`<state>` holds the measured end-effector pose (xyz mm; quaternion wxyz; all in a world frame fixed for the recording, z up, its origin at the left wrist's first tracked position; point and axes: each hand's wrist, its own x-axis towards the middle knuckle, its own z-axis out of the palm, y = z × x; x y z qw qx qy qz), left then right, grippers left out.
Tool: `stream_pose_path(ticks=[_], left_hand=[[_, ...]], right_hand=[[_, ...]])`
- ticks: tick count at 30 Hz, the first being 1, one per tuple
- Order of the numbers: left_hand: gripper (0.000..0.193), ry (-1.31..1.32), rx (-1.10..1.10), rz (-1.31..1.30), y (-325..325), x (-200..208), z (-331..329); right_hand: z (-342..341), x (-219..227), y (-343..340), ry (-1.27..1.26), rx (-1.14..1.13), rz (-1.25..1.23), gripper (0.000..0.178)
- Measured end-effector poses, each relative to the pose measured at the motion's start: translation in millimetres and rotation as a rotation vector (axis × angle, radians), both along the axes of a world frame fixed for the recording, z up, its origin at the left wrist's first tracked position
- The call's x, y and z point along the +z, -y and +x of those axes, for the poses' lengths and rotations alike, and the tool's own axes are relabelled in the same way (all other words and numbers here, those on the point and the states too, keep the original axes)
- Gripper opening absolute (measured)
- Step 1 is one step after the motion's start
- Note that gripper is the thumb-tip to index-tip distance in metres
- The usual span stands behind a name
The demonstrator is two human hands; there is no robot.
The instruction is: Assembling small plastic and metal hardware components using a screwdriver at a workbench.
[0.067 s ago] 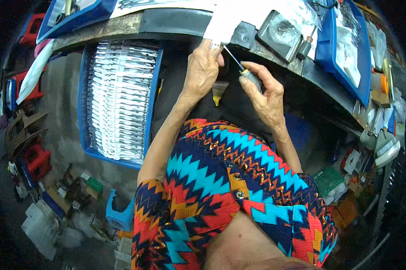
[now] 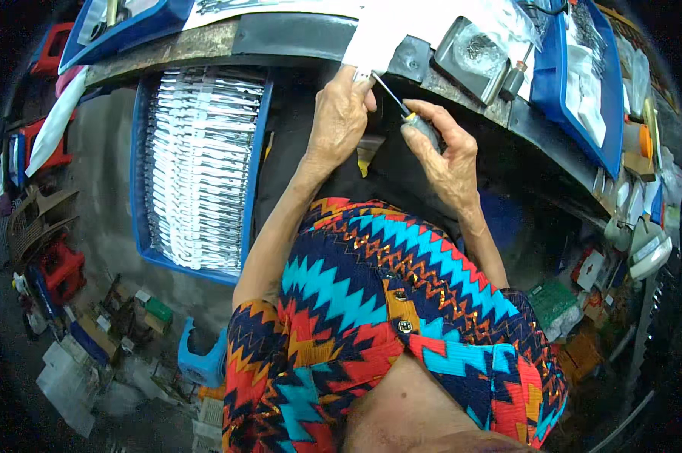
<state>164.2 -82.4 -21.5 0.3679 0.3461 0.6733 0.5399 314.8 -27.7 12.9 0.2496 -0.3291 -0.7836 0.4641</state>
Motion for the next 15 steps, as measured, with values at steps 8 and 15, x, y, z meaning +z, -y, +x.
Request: stream_pose_path(ticks=[8, 15], left_hand=[[0.023, -0.022, 0.043, 0.031, 2, -2, 0], [0.026, -0.035, 0.044, 0.03, 1, -3, 0]], right_hand=[[2, -2, -9, 0.036, 0.071, -0.076, 0.026], [2, -8, -14, 0.02, 0.105, -0.051, 0.027]])
